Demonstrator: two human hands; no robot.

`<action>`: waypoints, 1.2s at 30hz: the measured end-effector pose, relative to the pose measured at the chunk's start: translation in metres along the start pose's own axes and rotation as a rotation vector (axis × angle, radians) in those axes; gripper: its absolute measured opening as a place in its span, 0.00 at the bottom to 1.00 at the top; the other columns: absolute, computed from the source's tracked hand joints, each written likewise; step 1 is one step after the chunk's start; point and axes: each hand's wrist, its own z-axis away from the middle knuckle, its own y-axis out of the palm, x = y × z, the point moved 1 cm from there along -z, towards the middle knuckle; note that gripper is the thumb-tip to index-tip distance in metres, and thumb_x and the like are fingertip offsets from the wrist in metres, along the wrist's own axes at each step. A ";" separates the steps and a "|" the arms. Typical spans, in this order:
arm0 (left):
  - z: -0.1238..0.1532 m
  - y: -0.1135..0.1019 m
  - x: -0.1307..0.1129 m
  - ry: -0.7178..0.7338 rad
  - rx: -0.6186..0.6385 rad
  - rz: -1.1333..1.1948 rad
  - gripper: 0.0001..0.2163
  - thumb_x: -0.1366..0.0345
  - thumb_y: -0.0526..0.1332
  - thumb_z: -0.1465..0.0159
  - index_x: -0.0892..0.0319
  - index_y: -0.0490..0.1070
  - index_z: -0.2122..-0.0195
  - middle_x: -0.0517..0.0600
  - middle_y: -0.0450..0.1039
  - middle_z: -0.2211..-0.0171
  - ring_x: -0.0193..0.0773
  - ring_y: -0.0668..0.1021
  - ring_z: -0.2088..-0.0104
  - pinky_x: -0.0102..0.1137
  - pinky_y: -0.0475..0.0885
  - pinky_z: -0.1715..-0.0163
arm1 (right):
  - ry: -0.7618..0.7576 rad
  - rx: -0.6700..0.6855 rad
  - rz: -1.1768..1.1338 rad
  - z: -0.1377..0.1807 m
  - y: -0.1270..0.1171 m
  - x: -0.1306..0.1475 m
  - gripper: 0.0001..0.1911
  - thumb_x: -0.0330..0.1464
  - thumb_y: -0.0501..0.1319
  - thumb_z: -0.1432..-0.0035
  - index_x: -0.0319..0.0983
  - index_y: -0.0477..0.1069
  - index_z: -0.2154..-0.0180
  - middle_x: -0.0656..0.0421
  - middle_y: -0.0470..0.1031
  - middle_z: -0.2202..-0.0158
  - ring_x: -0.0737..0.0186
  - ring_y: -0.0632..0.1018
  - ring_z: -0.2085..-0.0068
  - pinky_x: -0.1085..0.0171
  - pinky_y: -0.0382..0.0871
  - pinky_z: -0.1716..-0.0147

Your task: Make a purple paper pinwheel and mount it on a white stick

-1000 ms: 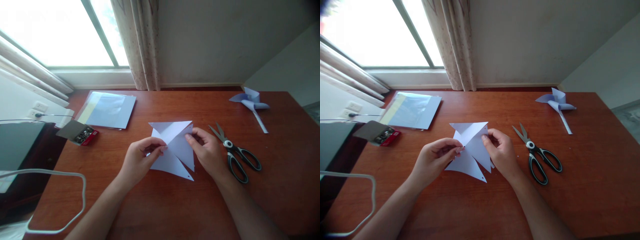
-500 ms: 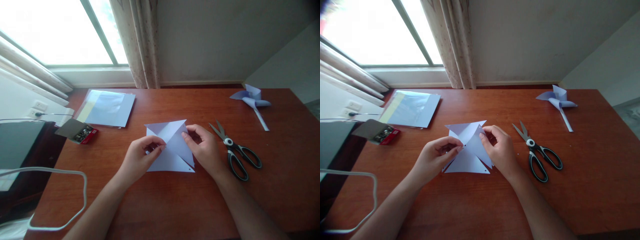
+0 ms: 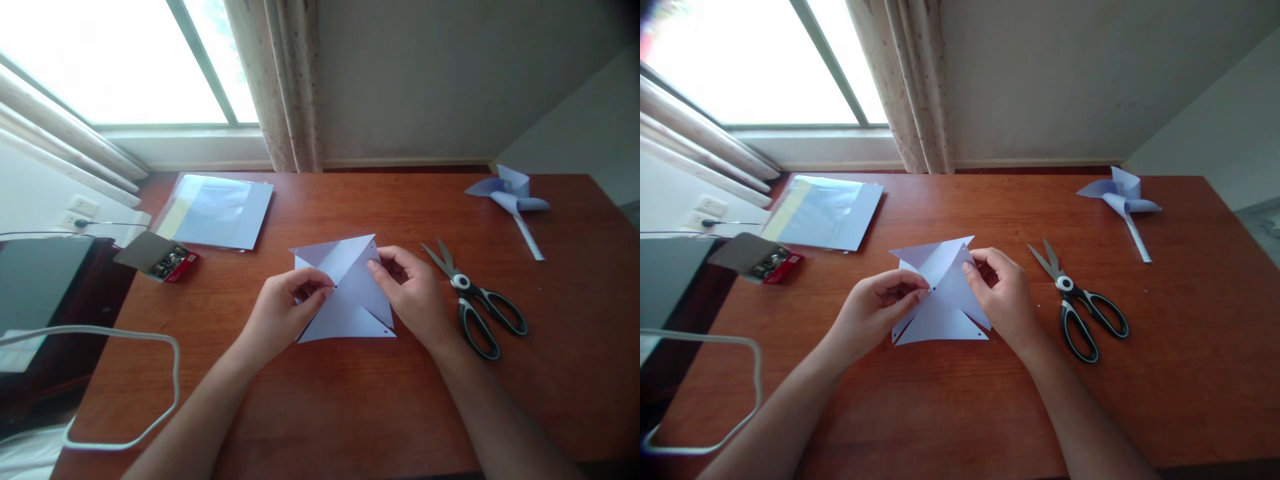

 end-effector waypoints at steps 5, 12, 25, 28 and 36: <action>0.000 0.001 0.000 0.006 0.002 -0.010 0.05 0.64 0.67 0.37 0.59 0.80 0.64 0.50 0.79 0.70 0.35 0.76 0.71 0.26 0.69 0.73 | 0.034 -0.005 -0.003 0.001 0.000 0.002 0.09 0.40 0.65 0.36 0.41 0.77 0.60 0.57 0.80 0.62 0.58 0.79 0.63 0.62 0.73 0.64; 0.000 0.001 -0.001 0.020 0.014 -0.041 0.05 0.65 0.66 0.36 0.59 0.79 0.64 0.49 0.79 0.70 0.35 0.76 0.71 0.27 0.70 0.70 | 0.054 -0.006 -0.072 0.001 0.001 0.005 0.09 0.39 0.65 0.37 0.41 0.77 0.61 0.58 0.80 0.64 0.61 0.78 0.65 0.64 0.72 0.67; 0.000 -0.002 -0.009 0.131 0.014 -0.186 0.04 0.69 0.65 0.35 0.59 0.80 0.66 0.48 0.75 0.69 0.33 0.73 0.71 0.27 0.66 0.70 | -0.047 0.008 -0.090 0.004 0.000 0.006 0.04 0.36 0.66 0.35 0.44 0.78 0.61 0.61 0.81 0.65 0.64 0.79 0.66 0.66 0.72 0.68; 0.000 -0.002 -0.007 0.133 0.031 -0.158 0.04 0.69 0.65 0.35 0.59 0.80 0.66 0.48 0.76 0.69 0.33 0.73 0.71 0.27 0.66 0.70 | -0.060 0.006 -0.087 0.005 -0.001 0.006 0.04 0.36 0.66 0.35 0.43 0.78 0.61 0.61 0.80 0.65 0.64 0.78 0.66 0.66 0.71 0.69; 0.000 -0.001 -0.009 0.170 -0.029 -0.213 0.04 0.71 0.65 0.36 0.59 0.81 0.65 0.48 0.75 0.69 0.32 0.72 0.72 0.27 0.65 0.72 | -0.091 0.034 -0.112 0.007 0.000 0.009 0.03 0.35 0.66 0.35 0.44 0.78 0.61 0.62 0.80 0.64 0.66 0.78 0.64 0.67 0.72 0.65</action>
